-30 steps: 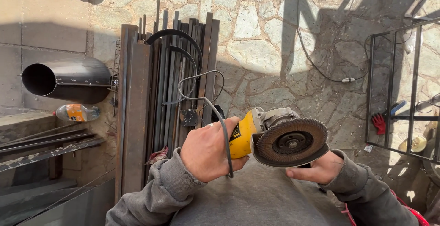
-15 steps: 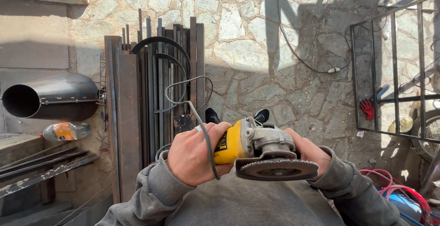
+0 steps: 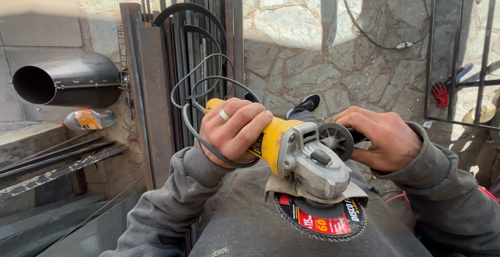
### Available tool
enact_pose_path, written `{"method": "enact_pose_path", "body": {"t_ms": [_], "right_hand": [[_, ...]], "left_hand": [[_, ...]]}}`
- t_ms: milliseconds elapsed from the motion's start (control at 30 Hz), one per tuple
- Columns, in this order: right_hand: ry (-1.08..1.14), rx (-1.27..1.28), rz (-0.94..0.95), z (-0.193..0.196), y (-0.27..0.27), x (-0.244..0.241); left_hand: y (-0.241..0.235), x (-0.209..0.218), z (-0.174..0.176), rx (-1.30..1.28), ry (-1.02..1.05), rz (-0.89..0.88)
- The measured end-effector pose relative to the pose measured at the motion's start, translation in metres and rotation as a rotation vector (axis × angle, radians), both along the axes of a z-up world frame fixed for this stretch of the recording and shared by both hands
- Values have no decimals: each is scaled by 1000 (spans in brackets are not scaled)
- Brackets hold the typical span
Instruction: Using an angle grinder with a wire brush attachment to clean and polish a metal gate structure.
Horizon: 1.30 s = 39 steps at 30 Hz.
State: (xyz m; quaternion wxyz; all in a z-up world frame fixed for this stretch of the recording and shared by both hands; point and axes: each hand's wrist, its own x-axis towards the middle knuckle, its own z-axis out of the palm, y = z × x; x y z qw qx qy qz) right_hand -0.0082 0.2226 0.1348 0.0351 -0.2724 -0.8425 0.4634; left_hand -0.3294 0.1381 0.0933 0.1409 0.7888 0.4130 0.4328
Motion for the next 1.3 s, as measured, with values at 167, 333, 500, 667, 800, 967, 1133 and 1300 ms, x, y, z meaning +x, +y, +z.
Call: {"method": "enact_pose_path", "body": {"t_ms": [167,333,500,667,800,967,1133,1300], "right_hand": [[-182,92,-2,-5,-3,-10],[-250,17,73,4,5,-21],[-75,-47,258,17,16,-19],[-122,-36,177,4,7,-16],[-288,6,106,12,4,-40],[-270,70,231,11,5,-27],[-191,-184,244,-14,5,-17],[-288,-176,-173,-50,-10,-31]], "left_hand": [[-3,0,-5,39,-43,32],[-6,-6,-7,49,-67,51],[-8,-12,-16,92,-39,59],[-9,-7,-22,103,-60,53],[-8,1,-24,99,-81,76],[-15,8,-32,-42,-137,60],[-26,16,-56,-414,-225,-5],[-28,22,-51,-975,-369,24]]}}
